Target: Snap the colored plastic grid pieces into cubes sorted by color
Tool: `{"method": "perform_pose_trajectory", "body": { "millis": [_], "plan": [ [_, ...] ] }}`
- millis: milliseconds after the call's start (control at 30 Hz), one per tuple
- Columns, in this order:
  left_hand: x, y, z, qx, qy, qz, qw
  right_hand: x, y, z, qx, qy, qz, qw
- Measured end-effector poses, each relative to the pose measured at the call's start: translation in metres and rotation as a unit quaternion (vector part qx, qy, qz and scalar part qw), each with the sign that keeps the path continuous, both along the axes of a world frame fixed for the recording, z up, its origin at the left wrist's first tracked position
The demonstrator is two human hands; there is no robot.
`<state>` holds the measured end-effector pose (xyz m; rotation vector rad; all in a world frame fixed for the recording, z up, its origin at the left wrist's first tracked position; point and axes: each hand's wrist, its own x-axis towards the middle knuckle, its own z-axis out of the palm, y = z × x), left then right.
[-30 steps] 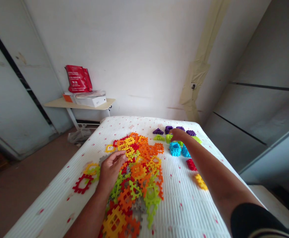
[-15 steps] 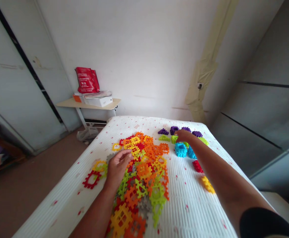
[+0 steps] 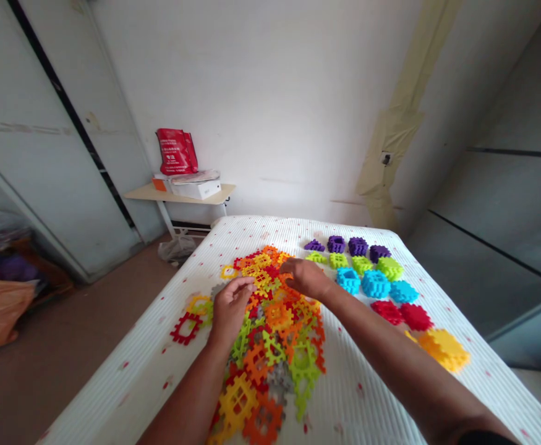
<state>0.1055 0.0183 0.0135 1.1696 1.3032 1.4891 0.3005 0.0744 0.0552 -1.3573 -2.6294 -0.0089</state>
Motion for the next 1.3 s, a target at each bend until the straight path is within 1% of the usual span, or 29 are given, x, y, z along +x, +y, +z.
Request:
{"method": "perform_pose_trajectory", "body": {
  "millis": [67, 167, 233, 333, 433, 500, 567, 633, 733, 833, 900, 1033, 1100, 1200, 1300],
  "plan": [
    [0.000, 0.000, 0.001, 0.000, 0.003, -0.001, 1.000, -0.016, -0.009, -0.013, 0.003, -0.016, -0.004, 1.000],
    [0.000, -0.001, 0.002, 0.001, 0.010, -0.003, 1.000, -0.028, -0.012, -0.028, 0.014, -0.036, -0.017, 0.999],
    [0.000, 0.000, 0.001, 0.001, 0.018, -0.002, 1.000, -0.031, -0.011, -0.034, 0.029, -0.020, -0.025, 0.999],
    [0.000, 0.001, 0.000, 0.000, 0.026, -0.004, 1.000, -0.027, -0.011, -0.039, 0.044, 0.015, -0.040, 0.998],
    [0.000, 0.001, -0.002, 0.002, 0.025, -0.015, 1.000, -0.021, -0.018, -0.039, 0.071, 0.094, -0.039, 0.992],
    [0.000, 0.000, 0.000, 0.003, 0.023, -0.024, 0.999, -0.019, -0.026, -0.038, 0.107, 0.172, -0.016, 0.979],
    [0.002, -0.002, 0.003, -0.001, 0.016, -0.029, 0.999, -0.018, -0.034, -0.037, 0.145, 0.224, 0.019, 0.964],
    [0.003, -0.004, 0.006, -0.004, 0.007, -0.029, 1.000, -0.021, -0.042, -0.037, 0.175, 0.238, 0.053, 0.954],
    [0.002, -0.005, 0.006, 0.009, 0.003, -0.032, 0.999, -0.026, -0.050, -0.038, 0.195, 0.218, 0.092, 0.952],
    [-0.002, -0.003, 0.001, 0.035, -0.002, -0.033, 0.999, -0.030, -0.054, -0.038, 0.174, 0.202, 0.131, 0.955],
    [-0.005, -0.002, -0.001, 0.048, -0.009, -0.031, 0.998, -0.030, -0.053, -0.036, 0.147, 0.222, 0.146, 0.953],
    [-0.006, -0.002, -0.001, 0.056, -0.010, -0.042, 0.997, -0.024, -0.048, -0.029, 0.104, 0.318, 0.123, 0.934],
    [-0.005, -0.003, 0.000, 0.054, -0.008, -0.050, 0.997, -0.021, -0.046, -0.025, 0.098, 0.335, 0.123, 0.929],
    [-0.003, -0.005, 0.001, 0.053, -0.005, -0.059, 0.997, -0.020, -0.045, -0.020, 0.100, 0.305, 0.138, 0.937],
    [-0.002, -0.005, 0.000, 0.051, 0.001, -0.074, 0.996, -0.022, -0.047, -0.019, 0.106, 0.238, 0.147, 0.954]
  ]
}}
